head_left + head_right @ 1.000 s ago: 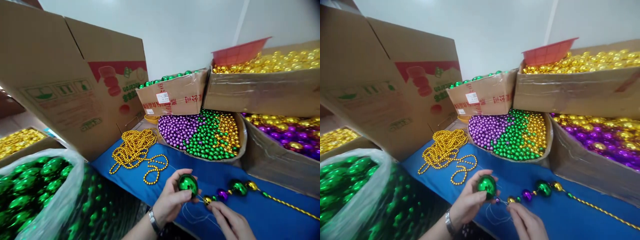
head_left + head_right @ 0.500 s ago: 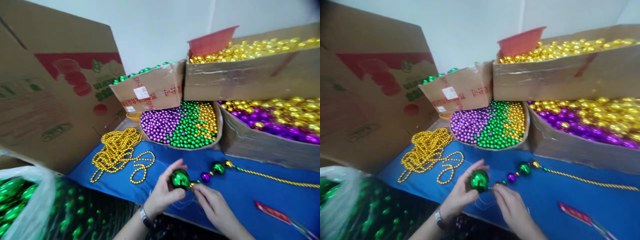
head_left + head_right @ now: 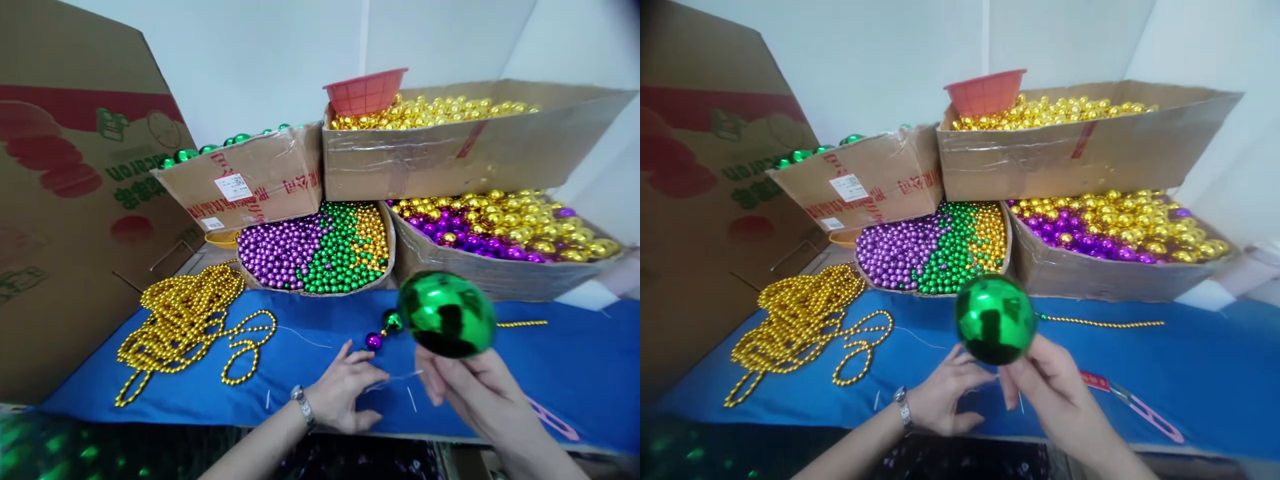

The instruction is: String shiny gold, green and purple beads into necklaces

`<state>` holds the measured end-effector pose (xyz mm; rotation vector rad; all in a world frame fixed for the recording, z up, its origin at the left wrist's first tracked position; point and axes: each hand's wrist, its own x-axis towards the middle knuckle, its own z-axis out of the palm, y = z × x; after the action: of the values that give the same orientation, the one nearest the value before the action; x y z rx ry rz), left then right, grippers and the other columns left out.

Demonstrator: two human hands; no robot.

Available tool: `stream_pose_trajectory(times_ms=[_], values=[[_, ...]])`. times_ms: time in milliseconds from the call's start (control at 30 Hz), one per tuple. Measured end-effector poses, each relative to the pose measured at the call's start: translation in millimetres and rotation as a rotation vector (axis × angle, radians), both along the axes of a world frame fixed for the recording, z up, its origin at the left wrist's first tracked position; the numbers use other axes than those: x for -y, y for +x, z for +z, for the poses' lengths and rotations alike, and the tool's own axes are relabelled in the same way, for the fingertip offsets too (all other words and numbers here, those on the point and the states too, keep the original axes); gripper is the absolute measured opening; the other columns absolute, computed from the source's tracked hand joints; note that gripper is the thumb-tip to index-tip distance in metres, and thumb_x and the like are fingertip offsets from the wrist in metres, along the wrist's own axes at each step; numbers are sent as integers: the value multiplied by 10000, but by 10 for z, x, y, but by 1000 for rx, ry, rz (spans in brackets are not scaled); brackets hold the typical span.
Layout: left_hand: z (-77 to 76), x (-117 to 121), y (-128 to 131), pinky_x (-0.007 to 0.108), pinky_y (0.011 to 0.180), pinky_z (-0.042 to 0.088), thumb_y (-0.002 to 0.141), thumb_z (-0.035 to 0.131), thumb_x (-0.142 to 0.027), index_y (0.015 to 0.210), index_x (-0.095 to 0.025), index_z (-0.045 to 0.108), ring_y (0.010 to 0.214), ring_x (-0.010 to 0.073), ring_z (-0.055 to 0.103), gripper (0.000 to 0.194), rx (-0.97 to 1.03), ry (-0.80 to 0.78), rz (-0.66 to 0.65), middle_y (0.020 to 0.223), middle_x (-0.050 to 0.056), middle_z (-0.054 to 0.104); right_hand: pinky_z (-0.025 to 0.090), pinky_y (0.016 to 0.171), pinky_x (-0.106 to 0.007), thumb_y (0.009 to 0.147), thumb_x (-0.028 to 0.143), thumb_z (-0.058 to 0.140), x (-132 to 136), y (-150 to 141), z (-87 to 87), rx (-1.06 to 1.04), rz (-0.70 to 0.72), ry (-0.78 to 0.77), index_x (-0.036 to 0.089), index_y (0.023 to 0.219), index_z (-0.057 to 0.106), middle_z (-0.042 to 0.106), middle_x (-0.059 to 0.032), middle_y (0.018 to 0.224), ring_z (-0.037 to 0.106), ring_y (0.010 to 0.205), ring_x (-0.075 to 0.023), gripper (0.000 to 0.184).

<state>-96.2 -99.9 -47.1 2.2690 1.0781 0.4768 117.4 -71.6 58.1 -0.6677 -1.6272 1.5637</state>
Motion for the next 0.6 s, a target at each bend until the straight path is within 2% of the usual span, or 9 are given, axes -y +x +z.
stream_pose_trajectory(times_ms=[67,167,267,367,467,600], values=[[-117,-60,21,581,1073,32,759,589,-351,1167,-254,539,1203,283,440,423,-101,89,-25,1022,66,660,396,538,-286,897,368,508,42,183,-9,-71,-92,-60,204,875,612,505,2,562,487,533,-132,197],[-279,-217,-64,576,1076,54,842,482,-233,1040,-220,589,1155,242,481,226,-227,277,-5,899,56,665,390,485,-283,850,355,571,69,481,-70,-133,-240,-80,223,807,642,480,-9,527,471,509,-142,155],[-351,-479,-214,574,1076,116,875,411,-136,982,-193,593,1141,223,487,218,-340,499,42,886,59,650,380,461,-267,843,334,579,64,667,-175,-118,-315,-109,228,824,649,483,-16,551,467,523,-141,129],[-316,-740,-334,559,1059,208,886,400,-110,971,-171,591,1135,231,491,217,-458,659,40,893,69,638,384,480,-263,846,341,579,49,667,-293,-96,-362,-152,208,852,643,480,-9,560,458,529,-131,148],[-253,-820,-397,543,1033,277,877,421,-104,958,-156,591,1152,255,477,196,-537,709,71,918,85,630,383,494,-252,855,353,571,30,584,-403,-107,-399,-208,198,874,634,469,4,564,449,535,-118,168],[-275,-628,-427,536,1035,282,882,436,-144,1008,-169,577,1202,271,432,191,-531,671,115,1162,103,573,392,492,-240,861,315,568,-24,563,-523,-180,-364,-249,203,855,626,489,-2,597,453,534,-106,126]])
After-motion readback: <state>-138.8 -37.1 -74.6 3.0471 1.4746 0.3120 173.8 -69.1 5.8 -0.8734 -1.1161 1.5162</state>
